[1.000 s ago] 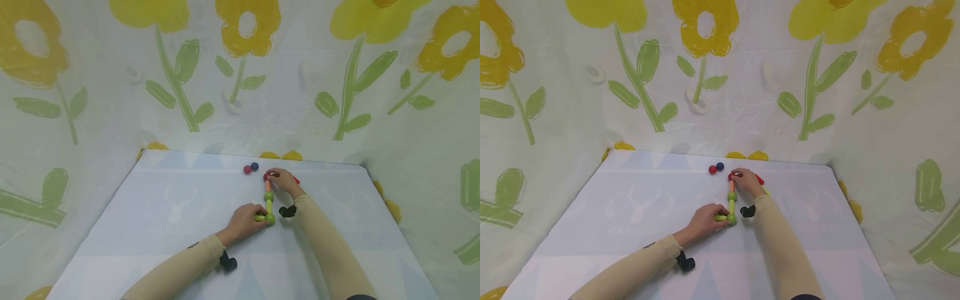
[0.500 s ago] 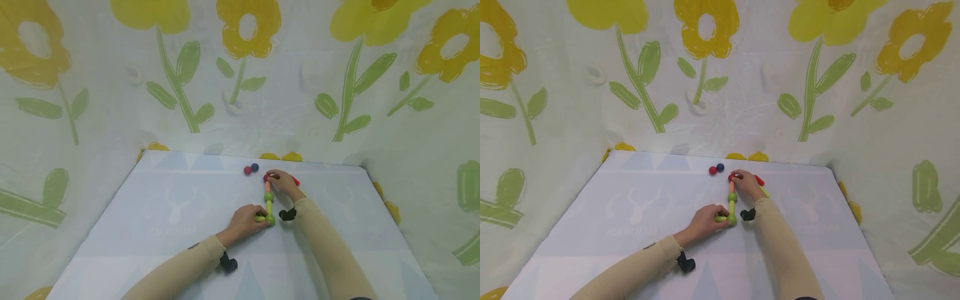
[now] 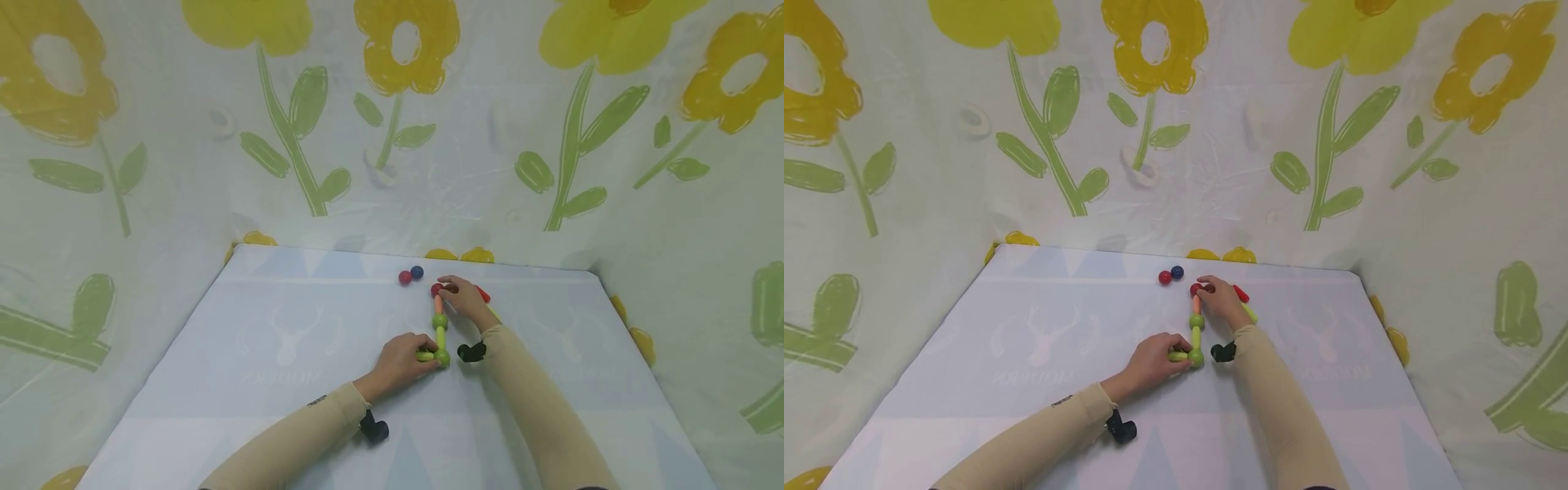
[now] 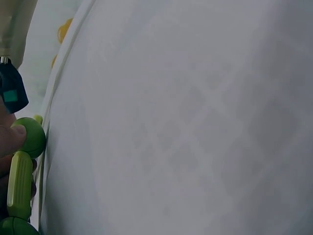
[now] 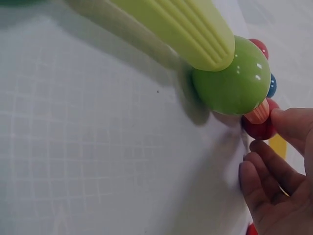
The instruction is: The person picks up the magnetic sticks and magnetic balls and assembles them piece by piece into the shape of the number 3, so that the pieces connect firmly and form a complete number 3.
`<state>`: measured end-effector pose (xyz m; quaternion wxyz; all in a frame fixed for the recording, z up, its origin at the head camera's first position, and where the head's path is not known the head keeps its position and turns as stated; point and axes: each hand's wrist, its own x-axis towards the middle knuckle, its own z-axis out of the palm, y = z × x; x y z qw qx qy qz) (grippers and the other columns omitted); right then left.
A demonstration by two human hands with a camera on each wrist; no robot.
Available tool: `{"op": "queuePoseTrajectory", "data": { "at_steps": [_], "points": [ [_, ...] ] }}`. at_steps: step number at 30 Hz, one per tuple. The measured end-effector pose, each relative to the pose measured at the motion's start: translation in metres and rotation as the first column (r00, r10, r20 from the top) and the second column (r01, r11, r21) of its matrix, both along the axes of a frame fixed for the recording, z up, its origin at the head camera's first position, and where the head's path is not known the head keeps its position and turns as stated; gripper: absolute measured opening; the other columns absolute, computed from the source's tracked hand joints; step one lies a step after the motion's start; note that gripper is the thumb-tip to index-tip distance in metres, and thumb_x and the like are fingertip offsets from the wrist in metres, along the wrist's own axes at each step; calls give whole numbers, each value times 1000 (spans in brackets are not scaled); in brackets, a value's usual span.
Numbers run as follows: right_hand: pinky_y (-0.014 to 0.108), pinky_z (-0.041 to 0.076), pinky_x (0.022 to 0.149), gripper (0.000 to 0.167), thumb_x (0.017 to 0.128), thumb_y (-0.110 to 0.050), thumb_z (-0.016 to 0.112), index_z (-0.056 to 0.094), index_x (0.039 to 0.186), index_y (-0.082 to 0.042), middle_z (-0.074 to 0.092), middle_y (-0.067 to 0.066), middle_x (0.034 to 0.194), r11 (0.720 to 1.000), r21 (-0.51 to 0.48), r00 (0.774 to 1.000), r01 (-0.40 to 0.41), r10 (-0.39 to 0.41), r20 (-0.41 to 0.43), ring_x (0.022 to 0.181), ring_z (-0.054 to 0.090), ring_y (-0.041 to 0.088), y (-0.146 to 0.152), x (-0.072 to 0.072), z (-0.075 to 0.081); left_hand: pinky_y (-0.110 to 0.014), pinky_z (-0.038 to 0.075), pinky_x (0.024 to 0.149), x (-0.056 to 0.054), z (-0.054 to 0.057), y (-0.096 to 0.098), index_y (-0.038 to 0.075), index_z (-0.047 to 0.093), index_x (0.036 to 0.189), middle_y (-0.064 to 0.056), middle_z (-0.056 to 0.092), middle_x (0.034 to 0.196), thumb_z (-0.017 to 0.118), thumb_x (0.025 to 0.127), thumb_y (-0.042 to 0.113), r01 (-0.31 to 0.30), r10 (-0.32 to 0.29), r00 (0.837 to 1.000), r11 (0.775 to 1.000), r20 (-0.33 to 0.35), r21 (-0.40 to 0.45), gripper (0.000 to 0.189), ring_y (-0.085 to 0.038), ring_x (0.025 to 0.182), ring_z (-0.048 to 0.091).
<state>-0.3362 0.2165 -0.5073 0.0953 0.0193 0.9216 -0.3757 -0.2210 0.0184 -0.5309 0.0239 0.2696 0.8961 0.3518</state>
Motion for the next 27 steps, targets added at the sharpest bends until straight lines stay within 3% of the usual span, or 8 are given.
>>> {"op": "queuePoseTrajectory", "data": {
  "at_steps": [14,20,27],
  "points": [
    [43,55,88,41,103,-28,61,56,142,-16,63,13,131,997,45,997,-59,62,-46,121,58,32,20,14,-6,-21,42,68,-2,-4,1,20,76,107,15,64,85,81,87,35,-14,14,1000,1000,2,-2,25,-3,74,50],
    [43,54,91,39,103,-26,62,58,140,-14,66,13,127,994,53,991,-95,100,-91,117,61,32,29,24,-7,-21,42,67,-1,-5,1,19,77,106,15,65,85,82,87,35,-4,4,1000,1000,-14,13,25,-3,73,50],
    [46,54,93,39,101,-26,64,60,138,-14,67,11,124,995,45,990,-87,91,-109,114,61,31,39,41,1,-21,43,68,-1,-6,1,20,76,105,15,66,85,82,87,34,-3,3,1000,1000,-31,15,24,-2,74,51]
  ]
}}
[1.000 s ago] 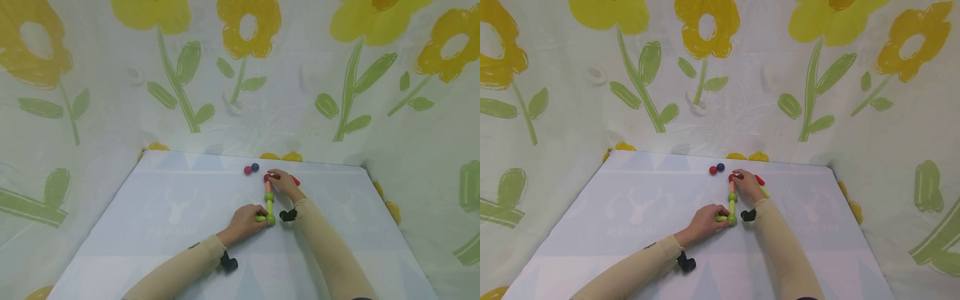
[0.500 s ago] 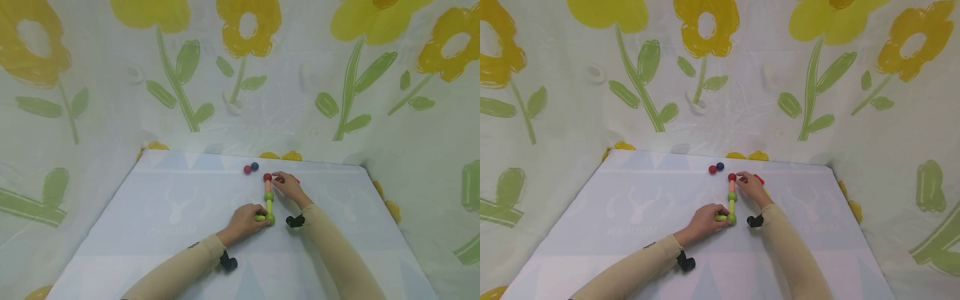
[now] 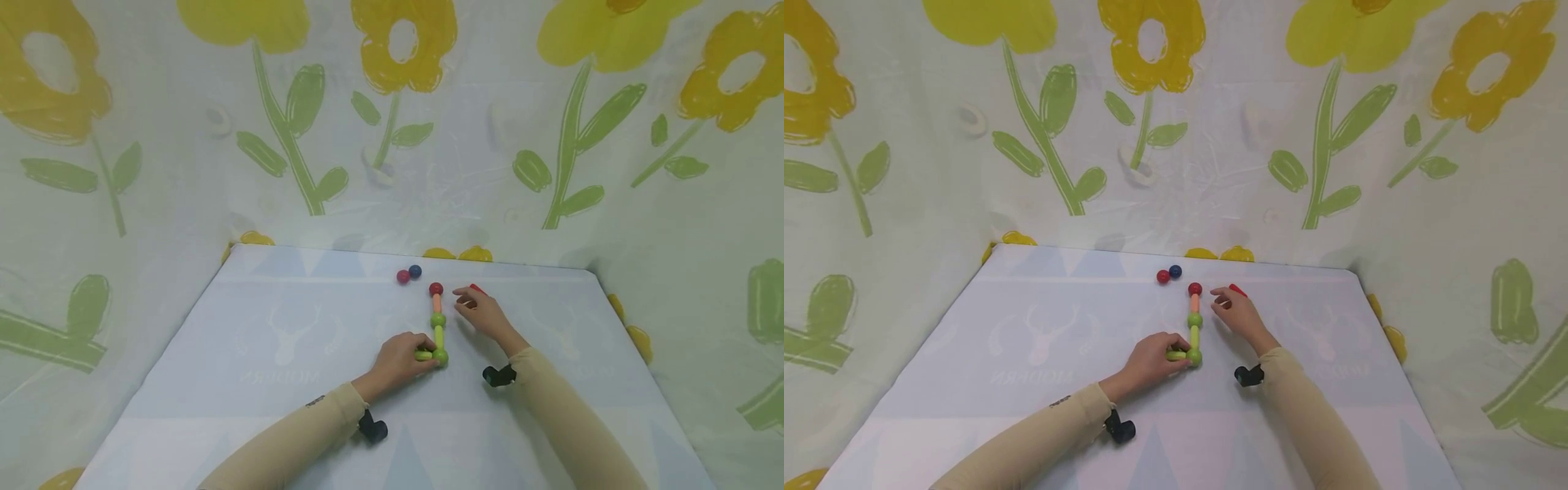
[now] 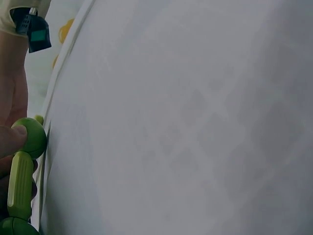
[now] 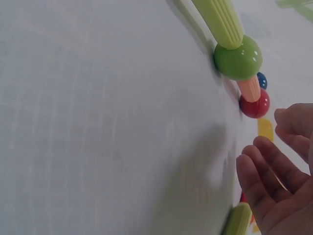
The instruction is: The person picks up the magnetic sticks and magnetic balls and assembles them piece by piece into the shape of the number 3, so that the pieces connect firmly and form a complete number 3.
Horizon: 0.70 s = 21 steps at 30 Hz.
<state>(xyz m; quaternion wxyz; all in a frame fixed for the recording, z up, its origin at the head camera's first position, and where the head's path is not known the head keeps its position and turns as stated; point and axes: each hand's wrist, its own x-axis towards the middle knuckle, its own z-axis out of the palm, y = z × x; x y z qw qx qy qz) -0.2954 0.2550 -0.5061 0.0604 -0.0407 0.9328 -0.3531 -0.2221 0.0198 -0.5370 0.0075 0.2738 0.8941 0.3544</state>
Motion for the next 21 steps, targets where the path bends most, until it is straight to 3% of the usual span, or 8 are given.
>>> {"op": "queuePoseTrajectory", "data": {
  "at_steps": [8,15,21],
  "points": [
    [46,53,92,39,102,-21,63,59,139,-9,67,12,121,1000,-13,999,16,-16,-28,111,61,30,25,15,6,-20,43,69,-1,1,0,20,76,107,15,66,87,81,88,35,-5,5,1000,1000,19,-12,25,-2,75,51],
    [38,52,81,37,102,-22,63,61,137,-11,66,12,121,997,-17,997,72,-72,-30,110,58,31,44,22,8,-20,42,68,-1,0,0,20,76,107,16,66,86,81,88,35,-4,4,1000,1000,9,-14,25,-2,74,51],
    [36,50,76,33,100,-19,66,64,132,-10,62,14,119,992,45,991,119,-117,-60,104,56,31,53,24,3,-21,43,68,1,0,0,19,76,107,14,67,87,81,87,34,0,0,1000,1000,6,-5,25,-2,75,51]
  ]
}}
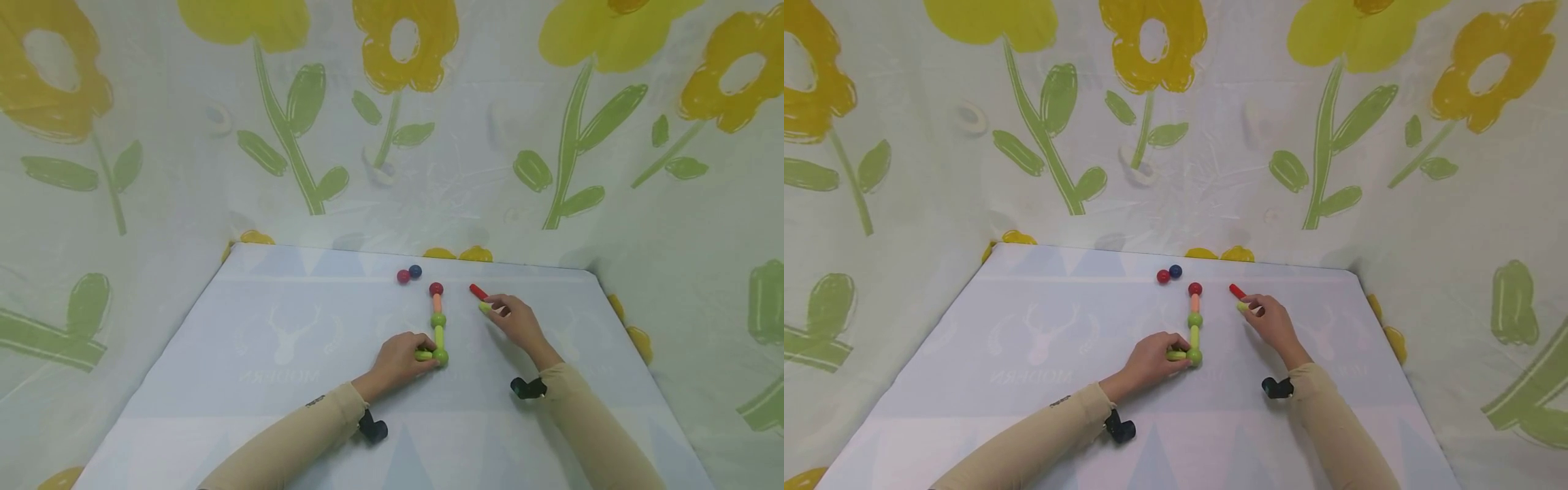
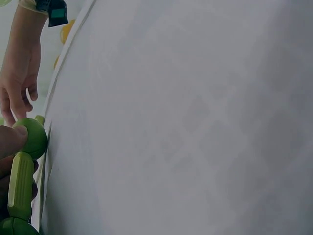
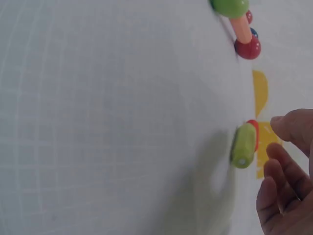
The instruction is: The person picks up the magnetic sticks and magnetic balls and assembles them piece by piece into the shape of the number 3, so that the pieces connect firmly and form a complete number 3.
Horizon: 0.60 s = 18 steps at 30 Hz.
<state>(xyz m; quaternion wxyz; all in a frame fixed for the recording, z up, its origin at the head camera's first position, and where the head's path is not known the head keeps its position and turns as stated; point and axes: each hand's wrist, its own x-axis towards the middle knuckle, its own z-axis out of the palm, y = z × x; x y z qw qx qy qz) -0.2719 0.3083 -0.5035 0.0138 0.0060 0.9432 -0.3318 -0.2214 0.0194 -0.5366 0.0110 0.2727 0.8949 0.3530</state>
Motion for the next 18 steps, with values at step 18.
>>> {"op": "queuePoseTrajectory", "data": {
  "at_steps": [18],
  "points": [
    [46,49,88,30,98,-14,67,65,128,-10,63,16,116,998,-5,998,69,-69,15,105,59,33,3,-8,-21,-21,42,68,0,1,0,19,76,106,14,66,86,82,87,33,4,-4,1000,1000,-10,16,24,-2,74,50]
  ]
}}
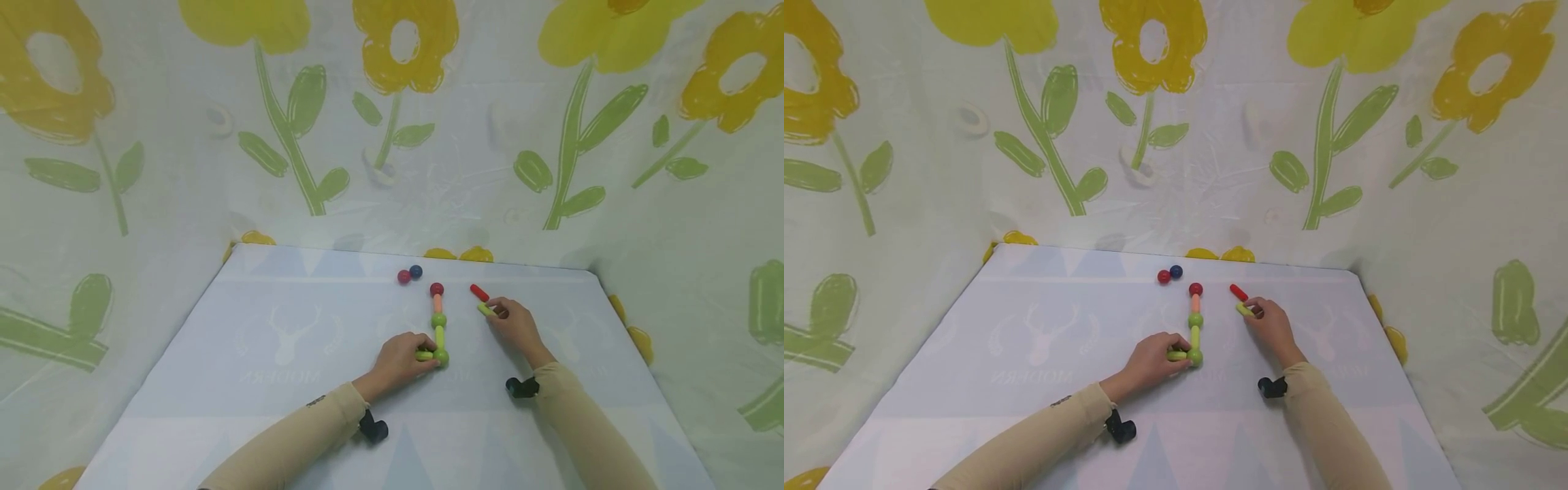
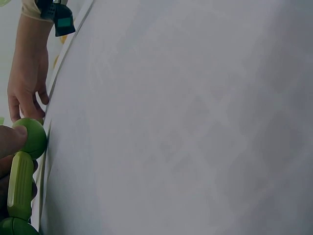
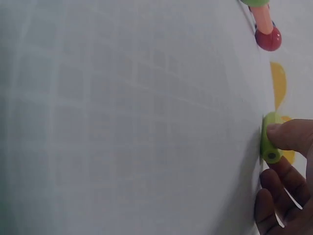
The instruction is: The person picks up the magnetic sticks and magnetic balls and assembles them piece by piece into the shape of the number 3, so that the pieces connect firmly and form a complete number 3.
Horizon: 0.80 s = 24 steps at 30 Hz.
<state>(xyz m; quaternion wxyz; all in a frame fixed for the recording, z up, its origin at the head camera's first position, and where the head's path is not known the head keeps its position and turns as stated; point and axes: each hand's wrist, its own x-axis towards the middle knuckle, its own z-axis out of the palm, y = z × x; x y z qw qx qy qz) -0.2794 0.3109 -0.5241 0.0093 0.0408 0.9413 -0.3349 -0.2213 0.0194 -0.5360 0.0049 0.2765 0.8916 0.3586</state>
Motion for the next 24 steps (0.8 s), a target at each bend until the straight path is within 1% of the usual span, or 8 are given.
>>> {"op": "queuePoseTrajectory", "data": {
  "at_steps": [4,11,16,24],
  "points": [
    [47,50,90,29,97,-14,67,66,126,-9,64,16,116,1000,-18,1000,-5,5,-3,106,59,33,-4,0,1,-21,42,67,0,0,0,19,76,105,15,65,85,82,87,33,1,-1,1000,1000,-7,1,25,-2,73,50],
    [47,50,92,28,97,-15,68,67,124,-10,64,16,117,999,-34,1000,-22,23,8,106,59,33,-13,-1,0,-21,42,67,1,0,0,19,76,107,15,65,86,82,87,33,0,0,1000,1000,0,-6,25,-3,74,50],
    [49,50,95,27,95,-14,70,69,122,-9,65,17,119,998,-43,999,-44,44,8,108,61,34,-21,-1,3,-20,42,68,1,1,0,19,76,107,14,66,87,81,87,33,0,0,1000,1000,1,-8,25,-3,75,51],
    [48,51,94,29,94,-14,72,70,123,-13,66,14,117,997,-16,997,-79,79,23,107,61,31,-36,-6,3,-21,43,69,0,1,0,19,76,107,13,68,88,81,88,34,-3,3,1000,1000,5,-22,25,-2,75,52]
  ]
}}
